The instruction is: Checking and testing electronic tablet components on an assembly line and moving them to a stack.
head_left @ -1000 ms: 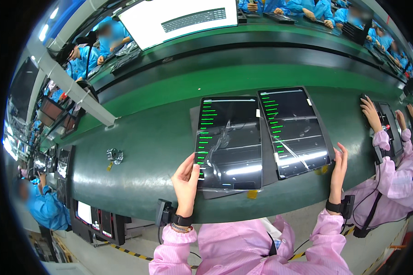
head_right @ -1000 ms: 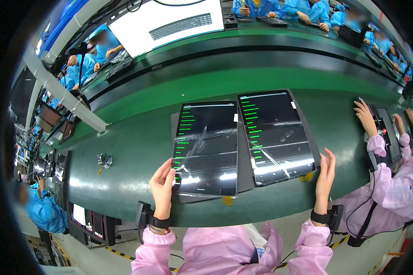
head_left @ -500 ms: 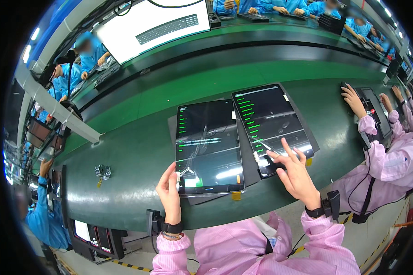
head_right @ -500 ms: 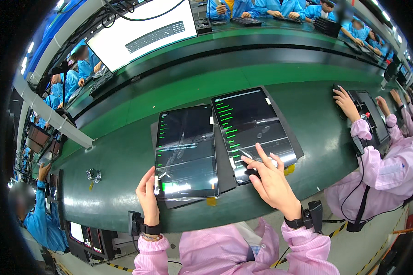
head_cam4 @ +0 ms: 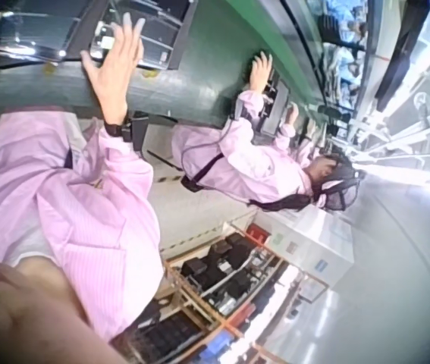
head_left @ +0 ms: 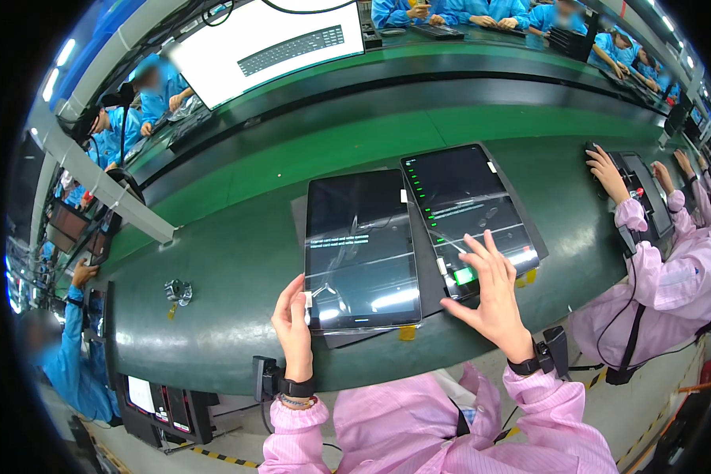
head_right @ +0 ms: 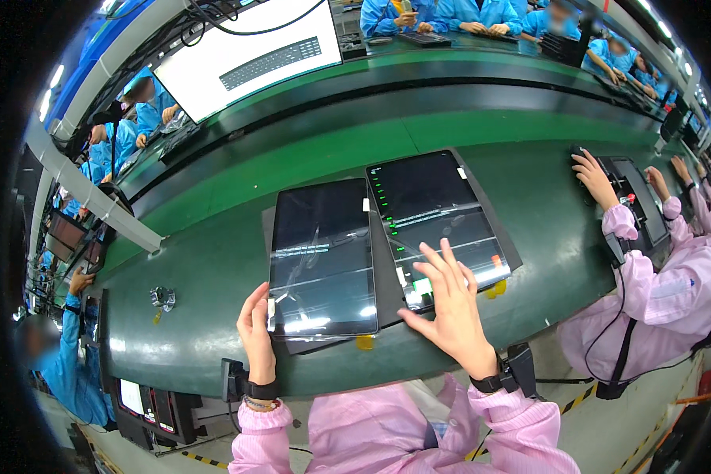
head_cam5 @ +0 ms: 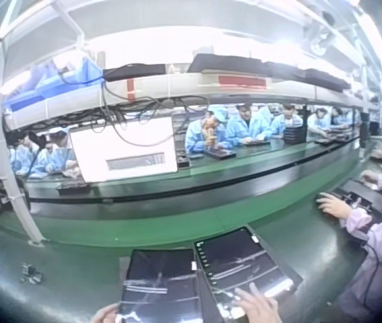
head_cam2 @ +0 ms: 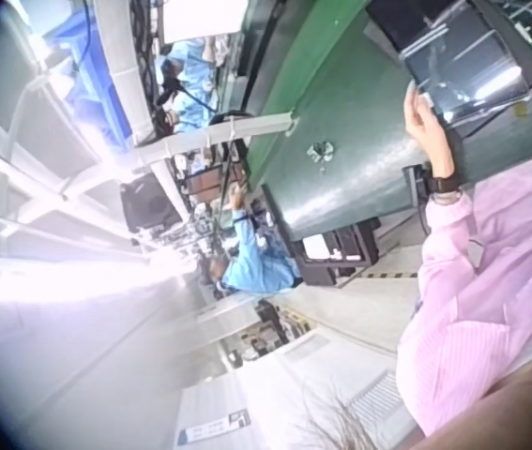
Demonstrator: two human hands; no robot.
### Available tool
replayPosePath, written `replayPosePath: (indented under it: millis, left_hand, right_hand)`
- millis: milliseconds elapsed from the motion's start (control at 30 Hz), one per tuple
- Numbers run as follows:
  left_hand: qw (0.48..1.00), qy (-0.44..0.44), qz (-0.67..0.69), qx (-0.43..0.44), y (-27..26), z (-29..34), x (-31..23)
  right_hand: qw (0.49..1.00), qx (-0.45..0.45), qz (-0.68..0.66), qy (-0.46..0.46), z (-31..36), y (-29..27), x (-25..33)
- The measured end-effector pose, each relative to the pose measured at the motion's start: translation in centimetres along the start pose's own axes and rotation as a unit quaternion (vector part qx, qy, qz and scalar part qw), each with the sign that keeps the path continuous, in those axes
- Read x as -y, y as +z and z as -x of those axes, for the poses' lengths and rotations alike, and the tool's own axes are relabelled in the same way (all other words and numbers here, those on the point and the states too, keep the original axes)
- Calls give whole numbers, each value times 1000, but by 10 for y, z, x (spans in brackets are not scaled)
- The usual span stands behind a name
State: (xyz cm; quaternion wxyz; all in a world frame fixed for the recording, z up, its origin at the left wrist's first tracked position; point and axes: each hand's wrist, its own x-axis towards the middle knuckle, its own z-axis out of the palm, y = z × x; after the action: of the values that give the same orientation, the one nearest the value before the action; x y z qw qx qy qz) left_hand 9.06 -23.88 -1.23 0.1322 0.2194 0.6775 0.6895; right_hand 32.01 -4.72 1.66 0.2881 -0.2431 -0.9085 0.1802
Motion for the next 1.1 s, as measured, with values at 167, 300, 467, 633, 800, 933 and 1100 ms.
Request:
replayPosePath:
  millis: [167, 300, 467, 633, 800, 933, 1100]
  left_hand:
    - [999, -35, -22, -15, -4, -3, 13]
    - [999, -39, -14, -29, -5, -3, 11]
    - [999, -27, -26, -22, 0, -2, 5]
    - [999, -48, 1, 1, -4, 6, 6]
    - [998, -22, -37, -34, -10, 27, -1]
    - [993, 1, -96, -62, -31, 36, -5]
    - [967, 29, -249, -45, -65, 17, -22]
  right_hand:
    - [1000, -2, 16, 25, 4, -8, -7]
    - [999, -31, -11, 35, 10, -18, -20]
    - [960, -194, -97, 176, 23, -34, -97]
    - [890, -138, -319, 295, 30, -37, -123]
    - [899, -136, -251, 332, 43, -45, -106]
    - [894, -113, -295, 317, 73, -45, -86]
    - [940, -63, -228, 246, 55, -67, -76]
